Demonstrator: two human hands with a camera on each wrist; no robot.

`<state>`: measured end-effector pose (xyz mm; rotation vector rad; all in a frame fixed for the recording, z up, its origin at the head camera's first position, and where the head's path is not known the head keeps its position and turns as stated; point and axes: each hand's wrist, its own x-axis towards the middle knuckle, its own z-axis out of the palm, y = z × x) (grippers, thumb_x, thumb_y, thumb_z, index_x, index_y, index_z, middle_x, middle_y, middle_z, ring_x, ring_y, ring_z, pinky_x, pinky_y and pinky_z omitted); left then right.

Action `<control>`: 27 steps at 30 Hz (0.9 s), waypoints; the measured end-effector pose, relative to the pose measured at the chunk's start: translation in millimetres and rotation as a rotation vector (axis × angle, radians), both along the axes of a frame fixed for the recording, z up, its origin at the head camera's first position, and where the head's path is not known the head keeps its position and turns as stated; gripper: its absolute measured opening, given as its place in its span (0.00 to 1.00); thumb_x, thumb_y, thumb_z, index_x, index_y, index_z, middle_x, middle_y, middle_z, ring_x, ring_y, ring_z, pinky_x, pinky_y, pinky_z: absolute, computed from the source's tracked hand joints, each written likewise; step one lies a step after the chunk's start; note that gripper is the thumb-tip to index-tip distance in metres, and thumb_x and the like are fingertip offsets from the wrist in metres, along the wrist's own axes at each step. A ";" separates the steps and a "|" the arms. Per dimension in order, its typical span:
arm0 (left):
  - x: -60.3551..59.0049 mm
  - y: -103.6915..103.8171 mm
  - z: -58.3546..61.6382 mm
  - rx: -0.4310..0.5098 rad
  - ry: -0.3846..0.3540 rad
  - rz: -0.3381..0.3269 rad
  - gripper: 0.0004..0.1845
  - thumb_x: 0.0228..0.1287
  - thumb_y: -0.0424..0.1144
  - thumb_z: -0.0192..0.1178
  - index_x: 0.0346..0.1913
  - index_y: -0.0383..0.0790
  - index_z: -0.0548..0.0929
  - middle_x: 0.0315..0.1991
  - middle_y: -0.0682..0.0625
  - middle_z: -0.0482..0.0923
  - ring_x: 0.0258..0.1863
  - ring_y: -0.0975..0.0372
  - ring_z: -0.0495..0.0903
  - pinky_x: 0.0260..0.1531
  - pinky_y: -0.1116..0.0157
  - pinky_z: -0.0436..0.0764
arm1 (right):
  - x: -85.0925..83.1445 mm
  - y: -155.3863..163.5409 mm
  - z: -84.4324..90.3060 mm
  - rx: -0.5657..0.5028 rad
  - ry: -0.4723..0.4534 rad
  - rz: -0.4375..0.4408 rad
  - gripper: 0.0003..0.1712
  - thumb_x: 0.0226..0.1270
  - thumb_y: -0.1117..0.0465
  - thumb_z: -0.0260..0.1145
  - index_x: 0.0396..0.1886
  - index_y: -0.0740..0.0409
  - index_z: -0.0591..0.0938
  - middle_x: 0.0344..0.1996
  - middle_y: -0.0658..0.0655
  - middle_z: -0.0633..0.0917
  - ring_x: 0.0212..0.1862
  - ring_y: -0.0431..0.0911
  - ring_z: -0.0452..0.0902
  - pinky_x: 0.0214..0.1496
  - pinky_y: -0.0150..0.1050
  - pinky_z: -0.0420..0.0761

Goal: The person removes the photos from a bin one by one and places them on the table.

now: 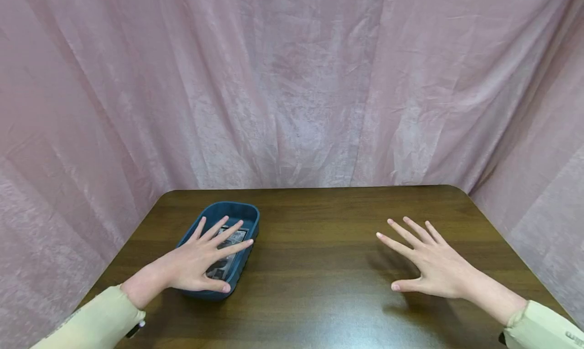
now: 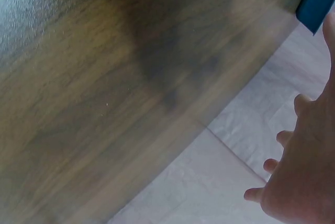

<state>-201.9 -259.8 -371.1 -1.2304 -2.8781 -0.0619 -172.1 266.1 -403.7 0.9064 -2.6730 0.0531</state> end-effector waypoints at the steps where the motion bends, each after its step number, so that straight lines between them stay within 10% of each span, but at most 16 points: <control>1: 0.5 0.5 0.0 0.002 0.002 -0.002 0.50 0.54 0.68 0.64 0.78 0.66 0.53 0.81 0.50 0.39 0.79 0.38 0.41 0.63 0.25 0.39 | 0.6 0.4 0.2 0.001 -0.003 -0.002 0.55 0.53 0.26 0.66 0.78 0.39 0.60 0.80 0.51 0.50 0.81 0.45 0.27 0.75 0.44 0.15; 27: -2.2 -11.7 -1.7 0.092 -0.011 0.082 0.51 0.53 0.68 0.65 0.78 0.63 0.54 0.81 0.53 0.41 0.80 0.44 0.41 0.65 0.27 0.46 | -7.1 -7.9 15.2 -0.006 -0.067 -0.009 0.58 0.52 0.26 0.67 0.79 0.38 0.56 0.80 0.53 0.49 0.80 0.57 0.42 0.79 0.60 0.33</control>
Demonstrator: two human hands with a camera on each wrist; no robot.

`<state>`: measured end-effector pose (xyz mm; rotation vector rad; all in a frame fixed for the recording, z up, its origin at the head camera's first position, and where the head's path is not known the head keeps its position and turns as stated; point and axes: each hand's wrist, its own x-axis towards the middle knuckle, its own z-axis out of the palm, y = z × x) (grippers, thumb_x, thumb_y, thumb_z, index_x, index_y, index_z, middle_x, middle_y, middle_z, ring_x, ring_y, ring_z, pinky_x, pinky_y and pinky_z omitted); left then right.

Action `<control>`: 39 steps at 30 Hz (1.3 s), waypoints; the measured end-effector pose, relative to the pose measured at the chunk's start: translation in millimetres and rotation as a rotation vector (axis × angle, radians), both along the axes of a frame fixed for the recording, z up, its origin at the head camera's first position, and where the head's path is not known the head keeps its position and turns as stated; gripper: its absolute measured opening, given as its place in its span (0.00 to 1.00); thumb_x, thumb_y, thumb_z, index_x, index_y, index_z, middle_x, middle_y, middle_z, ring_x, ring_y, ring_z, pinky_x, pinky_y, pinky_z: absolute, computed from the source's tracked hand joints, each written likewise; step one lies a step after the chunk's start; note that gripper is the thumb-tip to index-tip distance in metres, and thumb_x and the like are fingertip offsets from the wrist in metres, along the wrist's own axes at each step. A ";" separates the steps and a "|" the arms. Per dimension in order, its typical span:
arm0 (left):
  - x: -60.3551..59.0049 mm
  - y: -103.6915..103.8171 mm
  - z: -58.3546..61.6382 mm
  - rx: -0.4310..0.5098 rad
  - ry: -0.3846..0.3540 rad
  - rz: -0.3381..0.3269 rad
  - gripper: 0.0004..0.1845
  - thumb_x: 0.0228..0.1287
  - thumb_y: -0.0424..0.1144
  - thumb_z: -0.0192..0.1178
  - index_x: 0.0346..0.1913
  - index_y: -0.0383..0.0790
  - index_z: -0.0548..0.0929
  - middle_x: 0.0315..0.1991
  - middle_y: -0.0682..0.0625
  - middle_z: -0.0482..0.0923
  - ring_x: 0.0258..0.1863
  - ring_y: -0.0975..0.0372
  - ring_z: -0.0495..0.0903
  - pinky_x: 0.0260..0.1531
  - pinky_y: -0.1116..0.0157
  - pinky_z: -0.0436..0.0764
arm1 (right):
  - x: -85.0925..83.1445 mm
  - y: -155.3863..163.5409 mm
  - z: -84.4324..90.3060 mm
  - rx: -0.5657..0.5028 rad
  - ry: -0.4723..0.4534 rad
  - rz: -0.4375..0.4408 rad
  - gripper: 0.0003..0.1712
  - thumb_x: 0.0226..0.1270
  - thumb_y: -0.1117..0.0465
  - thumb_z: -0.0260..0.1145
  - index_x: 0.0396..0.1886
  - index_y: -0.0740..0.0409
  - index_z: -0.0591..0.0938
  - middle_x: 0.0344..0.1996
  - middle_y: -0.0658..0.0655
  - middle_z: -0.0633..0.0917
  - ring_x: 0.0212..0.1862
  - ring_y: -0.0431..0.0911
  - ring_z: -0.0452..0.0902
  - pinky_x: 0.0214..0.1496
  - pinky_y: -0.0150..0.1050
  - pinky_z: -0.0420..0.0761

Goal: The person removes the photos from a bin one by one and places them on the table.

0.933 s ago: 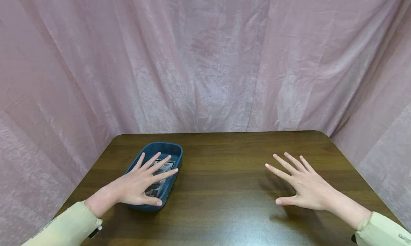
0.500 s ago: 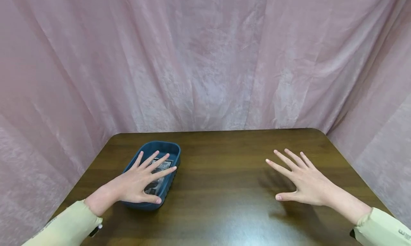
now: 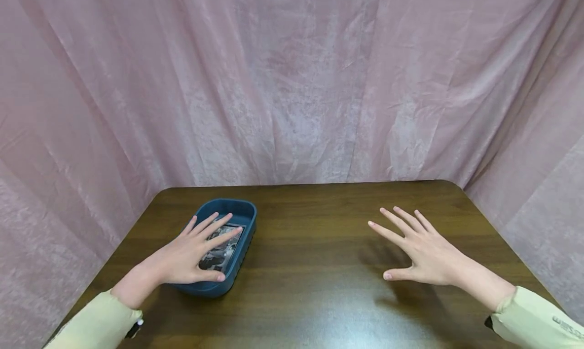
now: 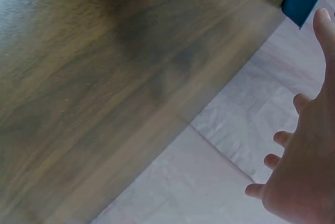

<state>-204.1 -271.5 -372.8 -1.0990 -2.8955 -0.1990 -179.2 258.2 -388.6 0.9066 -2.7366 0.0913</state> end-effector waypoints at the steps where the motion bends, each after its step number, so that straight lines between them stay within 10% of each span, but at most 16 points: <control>1: 0.2 -3.0 0.0 0.016 -0.014 0.016 0.51 0.53 0.67 0.66 0.78 0.63 0.54 0.81 0.53 0.41 0.80 0.44 0.41 0.65 0.27 0.45 | -1.2 -1.4 1.0 -0.002 -0.011 0.002 0.58 0.51 0.27 0.67 0.79 0.38 0.56 0.80 0.53 0.49 0.80 0.57 0.42 0.78 0.62 0.36; 18: 14.7 -57.5 -9.1 0.258 -0.166 0.231 0.56 0.55 0.54 0.72 0.80 0.60 0.45 0.79 0.36 0.42 0.72 0.29 0.52 0.54 0.27 0.64 | -21.6 -33.5 13.8 0.022 -0.051 0.080 0.60 0.51 0.20 0.59 0.80 0.40 0.53 0.80 0.52 0.48 0.80 0.56 0.43 0.76 0.63 0.47; 30: 24.1 -69.9 -24.2 0.322 -0.286 0.447 0.65 0.48 0.55 0.76 0.77 0.27 0.47 0.69 0.25 0.56 0.65 0.34 0.64 0.57 0.35 0.70 | -22.4 -40.0 9.6 0.044 -0.069 0.116 0.64 0.50 0.22 0.63 0.81 0.40 0.48 0.80 0.53 0.47 0.80 0.56 0.43 0.76 0.63 0.48; 39: 27.9 -68.7 -13.1 0.322 -0.350 0.498 0.63 0.48 0.57 0.75 0.75 0.23 0.52 0.61 0.29 0.63 0.56 0.43 0.72 0.54 0.42 0.75 | -20.7 -68.9 23.1 0.018 -0.090 0.107 0.62 0.51 0.19 0.57 0.81 0.41 0.49 0.80 0.54 0.49 0.80 0.56 0.43 0.75 0.63 0.50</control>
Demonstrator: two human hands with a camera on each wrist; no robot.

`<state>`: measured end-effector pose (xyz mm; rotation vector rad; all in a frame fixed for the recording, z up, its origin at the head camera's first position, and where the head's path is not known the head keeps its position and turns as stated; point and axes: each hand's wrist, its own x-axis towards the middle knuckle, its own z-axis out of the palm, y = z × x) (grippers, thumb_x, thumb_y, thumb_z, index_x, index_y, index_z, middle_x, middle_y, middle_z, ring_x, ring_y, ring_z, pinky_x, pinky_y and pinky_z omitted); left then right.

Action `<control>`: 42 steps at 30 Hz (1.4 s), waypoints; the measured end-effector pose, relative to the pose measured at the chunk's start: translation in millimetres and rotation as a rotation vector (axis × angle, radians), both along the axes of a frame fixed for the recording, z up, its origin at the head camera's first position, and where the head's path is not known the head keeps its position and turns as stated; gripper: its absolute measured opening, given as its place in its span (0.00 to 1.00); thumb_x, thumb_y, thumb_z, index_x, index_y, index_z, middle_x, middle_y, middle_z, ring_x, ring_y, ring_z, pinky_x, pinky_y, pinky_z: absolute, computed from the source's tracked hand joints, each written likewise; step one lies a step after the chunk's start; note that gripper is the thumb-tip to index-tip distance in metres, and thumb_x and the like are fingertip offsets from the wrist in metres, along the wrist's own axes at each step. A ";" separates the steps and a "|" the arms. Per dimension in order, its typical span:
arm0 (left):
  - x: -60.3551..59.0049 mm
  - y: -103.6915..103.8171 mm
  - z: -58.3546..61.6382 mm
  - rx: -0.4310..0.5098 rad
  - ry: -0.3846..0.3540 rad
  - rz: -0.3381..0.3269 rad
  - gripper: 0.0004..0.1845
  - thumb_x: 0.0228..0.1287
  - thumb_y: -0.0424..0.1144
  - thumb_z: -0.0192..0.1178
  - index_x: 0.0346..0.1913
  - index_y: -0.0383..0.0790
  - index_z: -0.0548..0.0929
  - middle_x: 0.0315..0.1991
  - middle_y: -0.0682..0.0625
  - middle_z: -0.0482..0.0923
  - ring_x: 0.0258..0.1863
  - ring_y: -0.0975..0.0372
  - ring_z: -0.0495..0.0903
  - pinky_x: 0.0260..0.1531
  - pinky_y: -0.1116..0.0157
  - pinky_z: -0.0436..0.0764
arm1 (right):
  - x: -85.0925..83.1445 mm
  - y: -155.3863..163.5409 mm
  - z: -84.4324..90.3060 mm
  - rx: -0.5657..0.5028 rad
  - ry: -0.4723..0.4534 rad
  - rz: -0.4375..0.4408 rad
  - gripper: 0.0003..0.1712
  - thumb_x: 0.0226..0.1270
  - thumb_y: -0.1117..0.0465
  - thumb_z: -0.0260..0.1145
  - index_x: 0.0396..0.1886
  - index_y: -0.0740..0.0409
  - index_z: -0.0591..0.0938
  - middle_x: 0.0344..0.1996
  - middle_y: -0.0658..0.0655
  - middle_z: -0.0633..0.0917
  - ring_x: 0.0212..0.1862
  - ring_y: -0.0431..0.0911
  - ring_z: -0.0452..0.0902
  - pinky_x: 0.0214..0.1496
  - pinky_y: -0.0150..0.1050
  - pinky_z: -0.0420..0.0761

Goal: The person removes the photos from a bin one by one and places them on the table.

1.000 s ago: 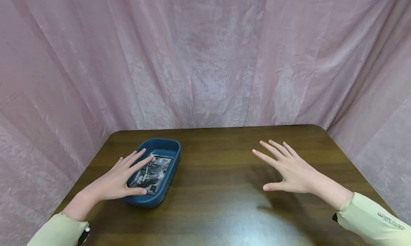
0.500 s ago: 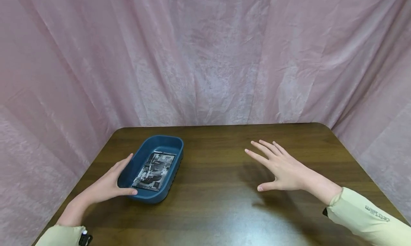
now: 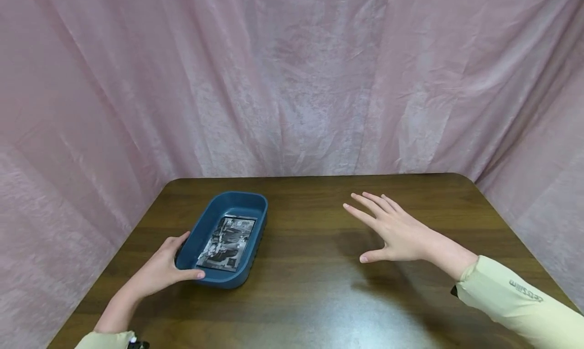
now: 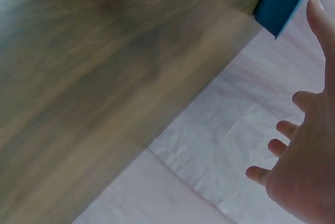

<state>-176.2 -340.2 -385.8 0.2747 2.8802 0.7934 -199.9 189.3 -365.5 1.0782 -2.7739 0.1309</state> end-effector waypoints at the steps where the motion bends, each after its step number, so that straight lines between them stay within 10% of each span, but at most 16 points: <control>1: -1.2 -0.6 -0.6 0.005 0.001 -0.002 0.62 0.48 0.57 0.75 0.75 0.23 0.52 0.61 0.29 0.63 0.56 0.44 0.73 0.54 0.43 0.76 | -3.1 -4.6 0.8 -0.005 0.004 0.005 0.62 0.52 0.19 0.57 0.80 0.41 0.50 0.80 0.54 0.49 0.80 0.56 0.44 0.75 0.63 0.51; 13: -1.8 -15.4 -0.1 0.251 -0.156 0.019 0.58 0.50 0.47 0.76 0.77 0.29 0.52 0.60 0.34 0.62 0.47 0.54 0.73 0.36 0.69 0.77 | -34.1 -63.1 4.3 -0.028 -0.021 0.032 0.60 0.54 0.19 0.56 0.80 0.40 0.51 0.80 0.56 0.49 0.80 0.57 0.44 0.75 0.63 0.52; 20: -0.6 -21.4 -2.2 0.424 -0.250 0.016 0.59 0.49 0.42 0.77 0.77 0.30 0.50 0.59 0.33 0.58 0.46 0.54 0.80 0.40 0.68 0.81 | -37.5 -97.1 12.2 -0.023 -0.033 0.008 0.59 0.55 0.20 0.57 0.80 0.39 0.51 0.80 0.56 0.51 0.80 0.56 0.45 0.76 0.61 0.53; 42: -23.0 -8.5 -4.3 0.477 -0.325 0.014 0.57 0.48 0.36 0.77 0.78 0.41 0.53 0.62 0.38 0.61 0.50 0.53 0.77 0.48 0.59 0.79 | -83.0 -187.2 37.0 -0.128 -0.163 0.108 0.54 0.53 0.33 0.71 0.77 0.41 0.60 0.76 0.56 0.60 0.73 0.55 0.58 0.71 0.57 0.64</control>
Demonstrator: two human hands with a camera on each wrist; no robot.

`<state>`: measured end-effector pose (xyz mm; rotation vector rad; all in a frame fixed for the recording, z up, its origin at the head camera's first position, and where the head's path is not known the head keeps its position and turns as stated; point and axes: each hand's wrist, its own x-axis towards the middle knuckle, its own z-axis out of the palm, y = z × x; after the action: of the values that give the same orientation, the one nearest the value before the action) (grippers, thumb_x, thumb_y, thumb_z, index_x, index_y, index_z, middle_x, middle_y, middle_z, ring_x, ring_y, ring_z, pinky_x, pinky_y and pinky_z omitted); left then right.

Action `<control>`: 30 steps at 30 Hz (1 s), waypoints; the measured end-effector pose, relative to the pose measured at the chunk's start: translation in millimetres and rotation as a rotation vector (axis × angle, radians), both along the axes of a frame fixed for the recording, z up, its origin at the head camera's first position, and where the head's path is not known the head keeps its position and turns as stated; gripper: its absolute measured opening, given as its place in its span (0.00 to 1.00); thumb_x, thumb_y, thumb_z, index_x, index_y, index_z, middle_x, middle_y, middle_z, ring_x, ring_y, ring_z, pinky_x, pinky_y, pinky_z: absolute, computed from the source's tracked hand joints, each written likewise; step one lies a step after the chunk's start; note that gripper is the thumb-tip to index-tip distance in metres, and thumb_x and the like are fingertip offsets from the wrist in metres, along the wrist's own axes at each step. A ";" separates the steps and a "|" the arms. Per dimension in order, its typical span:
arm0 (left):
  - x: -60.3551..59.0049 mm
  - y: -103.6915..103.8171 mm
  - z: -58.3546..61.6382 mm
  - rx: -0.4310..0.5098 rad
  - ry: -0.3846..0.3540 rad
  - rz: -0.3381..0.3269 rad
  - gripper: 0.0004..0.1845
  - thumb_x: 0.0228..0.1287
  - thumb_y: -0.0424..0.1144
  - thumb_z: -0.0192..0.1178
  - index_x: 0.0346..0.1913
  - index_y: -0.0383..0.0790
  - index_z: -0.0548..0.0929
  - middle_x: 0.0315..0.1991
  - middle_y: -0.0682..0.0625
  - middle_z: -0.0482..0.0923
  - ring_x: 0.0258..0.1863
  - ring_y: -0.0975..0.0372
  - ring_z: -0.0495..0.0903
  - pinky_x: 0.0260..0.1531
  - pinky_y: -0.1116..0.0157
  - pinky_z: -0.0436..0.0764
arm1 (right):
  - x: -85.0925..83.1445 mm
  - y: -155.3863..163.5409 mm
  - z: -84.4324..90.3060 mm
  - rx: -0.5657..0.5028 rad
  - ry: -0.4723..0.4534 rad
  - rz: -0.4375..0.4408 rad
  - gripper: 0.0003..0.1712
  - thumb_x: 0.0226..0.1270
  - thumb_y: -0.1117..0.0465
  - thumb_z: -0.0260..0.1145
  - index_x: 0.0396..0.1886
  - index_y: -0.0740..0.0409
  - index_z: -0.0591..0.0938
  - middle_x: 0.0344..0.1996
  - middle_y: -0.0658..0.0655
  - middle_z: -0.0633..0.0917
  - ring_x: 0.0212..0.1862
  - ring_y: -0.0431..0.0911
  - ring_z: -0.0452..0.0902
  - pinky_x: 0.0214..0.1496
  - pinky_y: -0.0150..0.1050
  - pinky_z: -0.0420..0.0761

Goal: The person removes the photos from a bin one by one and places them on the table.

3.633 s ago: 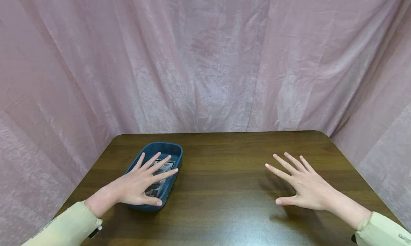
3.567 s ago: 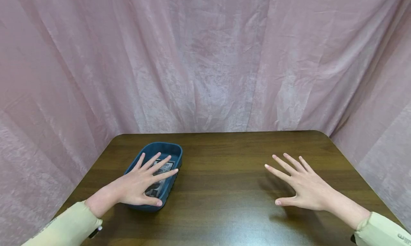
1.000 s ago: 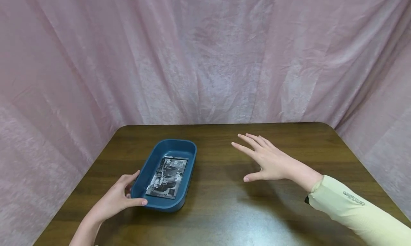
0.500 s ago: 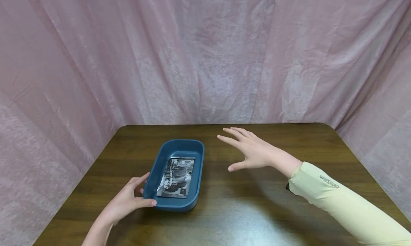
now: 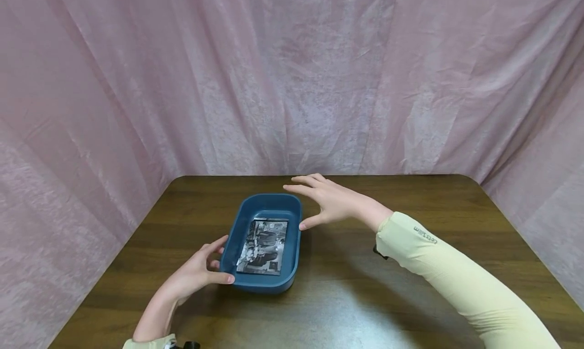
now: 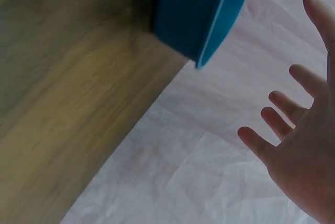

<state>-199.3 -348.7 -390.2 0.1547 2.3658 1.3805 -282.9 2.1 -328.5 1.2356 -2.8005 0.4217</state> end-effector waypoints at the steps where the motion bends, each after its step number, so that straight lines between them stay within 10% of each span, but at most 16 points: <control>1: -1.2 1.1 -0.1 0.008 -0.003 -0.001 0.56 0.48 0.35 0.77 0.78 0.41 0.53 0.61 0.38 0.62 0.50 0.53 0.77 0.48 0.60 0.79 | -2.5 -3.8 0.6 0.001 -0.013 0.004 0.55 0.53 0.33 0.72 0.78 0.41 0.60 0.76 0.56 0.60 0.73 0.54 0.58 0.72 0.56 0.64; 17: -5.8 5.1 -7.4 0.208 -0.060 -0.009 0.53 0.55 0.31 0.71 0.79 0.42 0.49 0.65 0.38 0.52 0.51 0.52 0.79 0.49 0.62 0.79 | -48.7 -83.4 13.1 0.059 -0.230 0.028 0.47 0.55 0.42 0.75 0.74 0.43 0.68 0.73 0.51 0.66 0.74 0.50 0.59 0.73 0.50 0.65; 30: 2.8 11.8 -11.8 0.291 -0.080 0.060 0.49 0.59 0.27 0.66 0.79 0.42 0.49 0.67 0.39 0.47 0.51 0.54 0.78 0.46 0.66 0.77 | -71.9 -113.1 -29.2 -0.209 -0.448 -0.171 0.27 0.60 0.51 0.74 0.59 0.51 0.82 0.56 0.52 0.85 0.60 0.48 0.79 0.63 0.44 0.77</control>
<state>-196.5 -336.9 -401.9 0.1070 2.1106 1.7212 -354.8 -111.0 -357.7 0.9444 -3.0746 1.0636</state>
